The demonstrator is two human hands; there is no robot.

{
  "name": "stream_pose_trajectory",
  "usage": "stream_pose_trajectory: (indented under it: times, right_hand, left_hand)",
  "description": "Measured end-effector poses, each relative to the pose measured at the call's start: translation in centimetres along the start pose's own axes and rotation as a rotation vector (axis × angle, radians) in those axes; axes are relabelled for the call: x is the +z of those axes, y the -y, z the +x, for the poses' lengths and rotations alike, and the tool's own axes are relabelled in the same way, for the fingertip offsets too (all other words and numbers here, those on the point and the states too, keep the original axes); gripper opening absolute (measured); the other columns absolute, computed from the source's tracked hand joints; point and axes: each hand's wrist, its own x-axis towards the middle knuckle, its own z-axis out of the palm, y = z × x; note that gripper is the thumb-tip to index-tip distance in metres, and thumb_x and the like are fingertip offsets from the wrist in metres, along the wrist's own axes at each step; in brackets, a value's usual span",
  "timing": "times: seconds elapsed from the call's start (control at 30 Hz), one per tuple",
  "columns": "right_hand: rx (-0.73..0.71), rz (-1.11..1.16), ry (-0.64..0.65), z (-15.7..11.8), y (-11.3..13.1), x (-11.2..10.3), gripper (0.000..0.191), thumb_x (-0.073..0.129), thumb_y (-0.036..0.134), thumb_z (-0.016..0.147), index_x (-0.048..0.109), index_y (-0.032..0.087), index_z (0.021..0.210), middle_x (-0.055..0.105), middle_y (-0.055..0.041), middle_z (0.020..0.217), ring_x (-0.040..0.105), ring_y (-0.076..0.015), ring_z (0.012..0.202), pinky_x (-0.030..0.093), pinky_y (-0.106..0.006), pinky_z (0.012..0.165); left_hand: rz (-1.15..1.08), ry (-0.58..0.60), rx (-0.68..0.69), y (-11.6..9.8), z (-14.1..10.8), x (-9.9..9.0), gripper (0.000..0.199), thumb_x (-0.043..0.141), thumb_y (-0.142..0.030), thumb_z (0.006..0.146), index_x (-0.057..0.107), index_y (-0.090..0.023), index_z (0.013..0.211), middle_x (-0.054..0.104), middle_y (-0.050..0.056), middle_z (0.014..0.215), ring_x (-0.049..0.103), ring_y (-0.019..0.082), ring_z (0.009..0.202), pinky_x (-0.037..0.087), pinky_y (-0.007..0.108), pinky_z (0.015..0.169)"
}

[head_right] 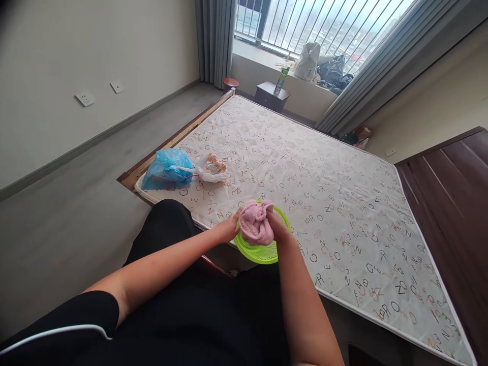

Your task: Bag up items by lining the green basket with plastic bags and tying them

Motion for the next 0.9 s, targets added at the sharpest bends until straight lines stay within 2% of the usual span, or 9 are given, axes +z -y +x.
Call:
stream_pose_trajectory:
  times: [0.1,0.17,0.3,0.43,0.5,0.57,0.67,0.77,0.9]
  right_hand:
    - [0.001,0.243,0.034,-0.2,3.8,1.1,0.037,0.069,0.056,0.082,0.060,0.022,0.093,0.067,-0.0016,0.085,0.066,-0.0185,0.085,0.055,-0.029,0.078]
    - [-0.104,0.338,0.012,0.1,5.8,3.1,0.031,0.071,0.047,0.081,0.059,0.022,0.095,0.067,-0.0017,0.091,0.065,-0.0172,0.087,0.055,-0.028,0.077]
    - [-0.209,0.400,-0.056,1.5,7.0,7.5,0.040,0.074,0.037,0.075,0.058,0.023,0.108,0.068,-0.0026,0.105,0.065,-0.0158,0.090,0.055,-0.026,0.076]
    - [-0.272,0.226,-0.101,1.1,5.3,10.9,0.071,0.073,0.033,0.075,0.046,0.026,0.140,0.059,-0.0094,0.136,0.065,-0.0193,0.108,0.057,-0.033,0.087]
    - [-0.331,0.069,-0.106,-0.2,4.0,12.4,0.065,0.069,0.032,0.079,0.049,0.024,0.140,0.057,-0.0120,0.140,0.064,-0.0210,0.112,0.055,-0.036,0.092]
    - [-0.371,-0.064,-0.066,-1.9,2.7,14.0,0.046,0.063,0.032,0.084,0.059,0.021,0.129,0.063,-0.0113,0.131,0.066,-0.0200,0.103,0.056,-0.036,0.090]
    - [-0.371,-0.195,0.100,-4.5,0.9,16.5,0.026,0.056,0.030,0.090,0.068,0.020,0.110,0.071,-0.0071,0.110,0.066,-0.0171,0.087,0.055,-0.033,0.084]
    - [-0.374,-0.329,0.266,-6.5,-0.3,19.1,0.023,0.052,0.027,0.094,0.071,0.022,0.105,0.072,-0.0042,0.099,0.066,-0.0166,0.086,0.053,-0.032,0.087]
    - [-0.492,-0.520,0.514,-8.8,-0.5,22.7,0.022,0.052,0.021,0.096,0.071,0.022,0.107,0.073,-0.0038,0.101,0.067,-0.0168,0.091,0.051,-0.030,0.088]
  left_hand:
    - [-0.057,0.047,0.067,-0.1,0.2,-0.9,0.080,0.060,-0.024,0.091,0.025,-0.011,0.162,0.049,0.024,0.151,0.056,0.033,0.131,0.044,0.043,0.110]
    - [-0.071,0.088,0.083,-0.3,-0.1,-2.2,0.070,0.060,-0.027,0.092,0.037,-0.007,0.155,0.053,0.023,0.148,0.055,0.032,0.132,0.043,0.041,0.110]
    - [-0.043,0.123,0.060,-0.5,-2.8,-7.2,0.053,0.056,-0.032,0.096,0.052,-0.011,0.144,0.064,0.017,0.136,0.066,0.024,0.110,0.048,0.034,0.099]
    - [0.137,0.189,0.044,1.3,-8.9,-14.9,0.031,0.051,-0.035,0.097,0.069,-0.015,0.112,0.073,0.005,0.099,0.060,0.014,0.083,0.045,0.025,0.079]
    - [0.145,0.217,-0.009,3.1,-13.4,-18.3,0.025,0.055,-0.035,0.094,0.070,-0.015,0.099,0.071,0.002,0.089,0.056,0.013,0.078,0.042,0.024,0.073]
    - [0.134,0.221,-0.146,5.2,-18.8,-20.4,0.021,0.059,-0.036,0.090,0.068,-0.016,0.091,0.066,0.000,0.080,0.051,0.013,0.072,0.039,0.023,0.067]
    - [-0.036,0.167,-0.359,7.5,-27.5,-20.3,0.020,0.067,-0.039,0.082,0.069,-0.019,0.079,0.060,0.000,0.070,0.047,0.014,0.065,0.037,0.024,0.061]
    - [-0.228,0.049,-0.497,8.2,-34.6,-17.1,0.025,0.072,-0.045,0.078,0.070,-0.020,0.073,0.058,-0.001,0.064,0.046,0.014,0.063,0.037,0.024,0.059]
    - [-0.244,-0.236,-0.524,8.2,-39.2,-12.4,0.040,0.073,-0.053,0.072,0.071,-0.024,0.099,0.064,-0.001,0.074,0.052,0.016,0.065,0.044,0.026,0.064]
